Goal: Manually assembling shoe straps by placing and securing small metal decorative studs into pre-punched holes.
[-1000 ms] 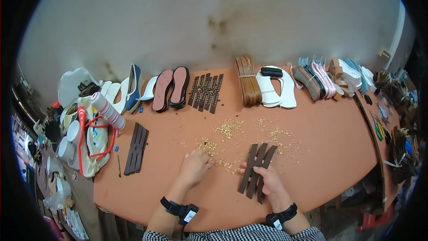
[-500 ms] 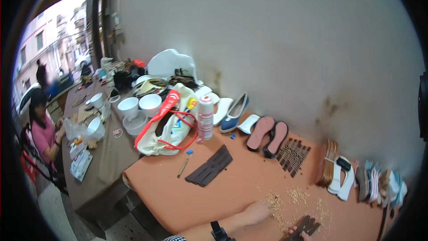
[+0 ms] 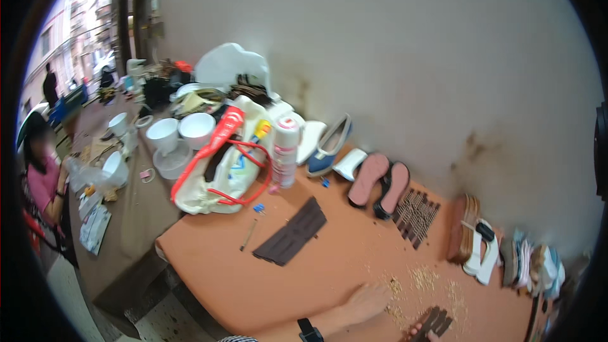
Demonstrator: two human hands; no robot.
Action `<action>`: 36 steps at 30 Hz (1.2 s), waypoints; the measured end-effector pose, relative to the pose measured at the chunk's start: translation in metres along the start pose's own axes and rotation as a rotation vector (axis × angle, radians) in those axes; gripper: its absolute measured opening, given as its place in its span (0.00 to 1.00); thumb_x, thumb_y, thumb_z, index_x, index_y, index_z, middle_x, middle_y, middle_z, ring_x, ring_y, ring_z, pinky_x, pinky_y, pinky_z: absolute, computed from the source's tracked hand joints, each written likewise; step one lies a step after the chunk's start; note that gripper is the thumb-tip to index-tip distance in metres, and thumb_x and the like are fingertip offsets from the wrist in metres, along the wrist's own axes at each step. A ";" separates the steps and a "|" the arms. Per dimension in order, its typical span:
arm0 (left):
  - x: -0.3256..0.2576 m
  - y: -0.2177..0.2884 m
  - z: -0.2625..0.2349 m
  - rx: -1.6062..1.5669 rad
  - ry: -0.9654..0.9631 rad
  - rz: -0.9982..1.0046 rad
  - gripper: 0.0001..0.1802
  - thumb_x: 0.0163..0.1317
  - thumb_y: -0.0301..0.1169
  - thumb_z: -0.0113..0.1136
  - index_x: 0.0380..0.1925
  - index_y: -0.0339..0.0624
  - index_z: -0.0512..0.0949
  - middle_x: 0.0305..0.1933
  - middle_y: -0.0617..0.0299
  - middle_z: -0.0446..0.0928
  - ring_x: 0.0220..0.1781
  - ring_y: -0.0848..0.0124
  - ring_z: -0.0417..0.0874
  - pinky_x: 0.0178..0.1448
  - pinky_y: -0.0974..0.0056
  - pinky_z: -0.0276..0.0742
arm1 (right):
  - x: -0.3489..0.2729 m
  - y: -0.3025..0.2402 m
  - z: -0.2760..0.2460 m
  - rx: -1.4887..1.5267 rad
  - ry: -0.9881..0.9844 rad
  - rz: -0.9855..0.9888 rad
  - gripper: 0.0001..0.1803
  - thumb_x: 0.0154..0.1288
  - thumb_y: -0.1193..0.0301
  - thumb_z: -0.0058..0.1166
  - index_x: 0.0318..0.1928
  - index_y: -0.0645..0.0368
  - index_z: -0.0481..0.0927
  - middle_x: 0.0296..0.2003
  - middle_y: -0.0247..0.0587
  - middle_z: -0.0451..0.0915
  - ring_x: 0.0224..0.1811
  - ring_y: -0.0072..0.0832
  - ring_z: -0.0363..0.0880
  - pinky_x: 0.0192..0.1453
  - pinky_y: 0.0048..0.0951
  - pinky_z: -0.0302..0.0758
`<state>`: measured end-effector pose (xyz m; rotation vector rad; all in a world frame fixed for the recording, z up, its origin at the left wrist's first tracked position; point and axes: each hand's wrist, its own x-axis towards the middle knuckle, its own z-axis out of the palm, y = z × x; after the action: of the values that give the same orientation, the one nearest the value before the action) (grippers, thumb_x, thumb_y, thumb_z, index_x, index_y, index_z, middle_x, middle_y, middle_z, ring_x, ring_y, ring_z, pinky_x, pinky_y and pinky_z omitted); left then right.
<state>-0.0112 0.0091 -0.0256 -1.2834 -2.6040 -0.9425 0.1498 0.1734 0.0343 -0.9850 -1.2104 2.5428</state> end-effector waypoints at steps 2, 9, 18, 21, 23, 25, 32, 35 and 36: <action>-0.003 -0.005 0.001 -0.090 0.060 0.024 0.05 0.53 0.28 0.51 0.29 0.39 0.71 0.35 0.53 0.72 0.40 0.56 0.76 0.42 0.55 0.73 | 0.010 0.004 -0.016 -0.010 0.013 -0.001 0.16 0.63 0.67 0.51 0.47 0.66 0.73 0.40 0.43 0.78 0.45 0.33 0.76 0.58 0.38 0.70; 0.002 -0.005 0.002 -0.366 0.199 0.017 0.04 0.54 0.25 0.51 0.29 0.37 0.70 0.32 0.50 0.72 0.36 0.53 0.76 0.38 0.55 0.73 | -0.006 0.006 -0.007 0.026 -0.094 0.088 0.20 0.63 0.66 0.50 0.51 0.66 0.71 0.44 0.46 0.77 0.48 0.34 0.76 0.58 0.35 0.70; -0.004 0.010 -0.005 -0.413 0.145 -0.002 0.08 0.48 0.29 0.56 0.30 0.42 0.76 0.36 0.52 0.74 0.43 0.56 0.76 0.44 0.57 0.73 | -0.014 0.007 0.016 -0.068 -0.195 0.094 0.18 0.63 0.65 0.50 0.50 0.62 0.72 0.42 0.43 0.77 0.45 0.32 0.76 0.52 0.35 0.73; -0.008 0.012 -0.009 -0.426 0.306 0.205 0.05 0.48 0.29 0.56 0.26 0.42 0.73 0.31 0.54 0.70 0.40 0.55 0.74 0.41 0.57 0.73 | 0.000 0.017 0.000 -0.115 -0.223 0.121 0.20 0.64 0.65 0.48 0.52 0.65 0.70 0.44 0.46 0.77 0.46 0.35 0.75 0.52 0.35 0.73; -0.010 0.008 0.005 -0.327 0.300 0.242 0.04 0.50 0.27 0.57 0.27 0.43 0.74 0.34 0.55 0.71 0.39 0.56 0.75 0.39 0.58 0.74 | -0.008 0.017 0.006 -0.101 -0.215 0.172 0.21 0.65 0.65 0.47 0.53 0.66 0.69 0.46 0.47 0.76 0.47 0.35 0.75 0.52 0.36 0.73; -0.009 0.002 0.019 -0.247 0.278 0.283 0.04 0.51 0.26 0.58 0.29 0.44 0.76 0.37 0.57 0.73 0.38 0.58 0.76 0.38 0.58 0.75 | -0.009 0.021 0.006 -0.081 -0.235 0.164 0.20 0.65 0.65 0.46 0.53 0.66 0.69 0.46 0.47 0.76 0.48 0.35 0.75 0.53 0.35 0.73; 0.005 0.010 0.012 -1.165 0.037 -0.175 0.10 0.63 0.34 0.55 0.35 0.38 0.78 0.33 0.63 0.78 0.38 0.75 0.76 0.44 0.69 0.72 | 0.052 0.024 -0.013 0.004 -0.138 -0.084 0.19 0.58 0.76 0.48 0.52 0.58 0.69 0.40 0.44 0.76 0.40 0.37 0.77 0.46 0.39 0.77; -0.003 0.013 -0.021 -1.018 0.043 -0.311 0.05 0.61 0.28 0.56 0.32 0.39 0.77 0.33 0.64 0.76 0.37 0.77 0.75 0.43 0.71 0.72 | 0.044 0.023 0.033 0.046 -0.168 -0.119 0.11 0.59 0.80 0.50 0.44 0.62 0.71 0.33 0.41 0.77 0.30 0.33 0.78 0.35 0.33 0.78; -0.004 0.017 -0.022 -1.067 0.035 -0.392 0.03 0.60 0.27 0.55 0.31 0.40 0.77 0.32 0.65 0.76 0.36 0.77 0.75 0.42 0.72 0.72 | 0.039 0.021 0.041 0.035 -0.140 -0.097 0.11 0.59 0.80 0.49 0.44 0.62 0.71 0.33 0.40 0.77 0.29 0.32 0.78 0.34 0.33 0.78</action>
<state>0.0000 0.0013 -0.0011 -0.7824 -2.3455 -2.5893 0.0975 0.1492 0.0182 -0.7332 -1.2119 2.5841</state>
